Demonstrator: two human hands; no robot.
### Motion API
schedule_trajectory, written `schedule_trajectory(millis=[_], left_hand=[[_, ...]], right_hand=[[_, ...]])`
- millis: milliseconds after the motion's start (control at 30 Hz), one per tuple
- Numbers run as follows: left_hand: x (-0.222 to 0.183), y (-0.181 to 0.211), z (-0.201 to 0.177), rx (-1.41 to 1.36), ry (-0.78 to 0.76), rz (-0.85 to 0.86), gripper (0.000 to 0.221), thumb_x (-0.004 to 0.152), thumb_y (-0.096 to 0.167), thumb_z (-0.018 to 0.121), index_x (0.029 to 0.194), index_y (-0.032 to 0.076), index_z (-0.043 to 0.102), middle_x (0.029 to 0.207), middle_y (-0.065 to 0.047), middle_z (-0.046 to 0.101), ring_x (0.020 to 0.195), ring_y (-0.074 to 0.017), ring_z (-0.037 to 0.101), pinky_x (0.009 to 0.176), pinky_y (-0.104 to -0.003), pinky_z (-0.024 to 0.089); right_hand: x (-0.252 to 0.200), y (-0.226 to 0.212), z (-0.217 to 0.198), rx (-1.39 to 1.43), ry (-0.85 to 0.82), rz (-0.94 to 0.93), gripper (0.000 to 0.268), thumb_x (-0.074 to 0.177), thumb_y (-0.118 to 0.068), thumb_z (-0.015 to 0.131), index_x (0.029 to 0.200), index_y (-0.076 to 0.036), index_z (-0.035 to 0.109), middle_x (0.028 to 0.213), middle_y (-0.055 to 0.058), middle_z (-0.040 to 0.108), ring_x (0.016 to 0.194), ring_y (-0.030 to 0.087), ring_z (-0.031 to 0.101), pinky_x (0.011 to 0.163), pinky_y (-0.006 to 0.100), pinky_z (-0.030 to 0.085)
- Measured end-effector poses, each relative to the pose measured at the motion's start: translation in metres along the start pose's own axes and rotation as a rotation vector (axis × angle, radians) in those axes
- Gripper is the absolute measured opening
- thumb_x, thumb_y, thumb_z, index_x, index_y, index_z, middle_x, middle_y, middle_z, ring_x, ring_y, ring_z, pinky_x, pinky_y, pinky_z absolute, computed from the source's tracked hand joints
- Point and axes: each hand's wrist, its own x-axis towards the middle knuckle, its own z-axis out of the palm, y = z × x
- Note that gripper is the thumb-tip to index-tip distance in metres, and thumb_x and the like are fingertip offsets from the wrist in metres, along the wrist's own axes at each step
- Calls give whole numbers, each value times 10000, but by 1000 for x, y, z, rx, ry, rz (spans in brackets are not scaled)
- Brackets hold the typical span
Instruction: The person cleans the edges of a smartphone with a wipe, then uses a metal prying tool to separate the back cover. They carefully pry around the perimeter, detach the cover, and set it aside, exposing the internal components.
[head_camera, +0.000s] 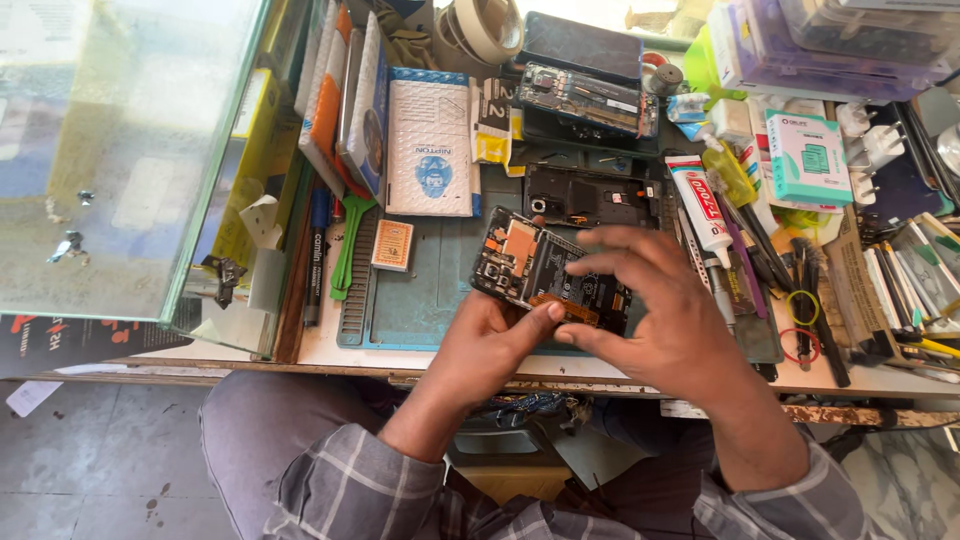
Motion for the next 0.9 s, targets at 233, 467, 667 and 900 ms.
schedule_trajectory(millis=[233, 467, 667, 900], left_hand=[[-4, 13, 10, -25, -38, 183, 160, 1011, 137, 649, 1034, -19, 679, 795, 21, 618, 743, -47, 515, 609, -274, 435], [-9, 18, 7, 29, -32, 330, 156, 996, 91, 626, 1108, -16, 634, 872, -41, 680, 817, -65, 592, 694, -284, 522], [-12, 22, 6, 144, -7, 253, 167, 985, 141, 641, 1081, 4, 653, 793, -46, 690, 718, -75, 596, 619, -293, 521], [-13, 22, 7, 209, 24, 282, 175, 991, 160, 663, 1064, 1, 658, 698, -57, 635, 623, -89, 525, 545, -301, 461]], right_hand=[[13, -3, 11, 286, -152, 265, 165, 858, -120, 786, 971, -37, 698, 888, 76, 746, 775, 190, 752, 700, 321, 578], [22, -8, 13, 227, -155, 250, 154, 858, -108, 784, 943, -16, 696, 867, 95, 748, 772, 203, 750, 686, 337, 565], [21, -10, 14, 282, -205, 401, 138, 860, -106, 771, 941, -15, 705, 849, 79, 755, 695, 166, 770, 623, 307, 589], [13, -5, 17, 268, -96, 217, 122, 872, -82, 779, 948, -7, 719, 855, 86, 750, 752, 141, 743, 655, 289, 565]])
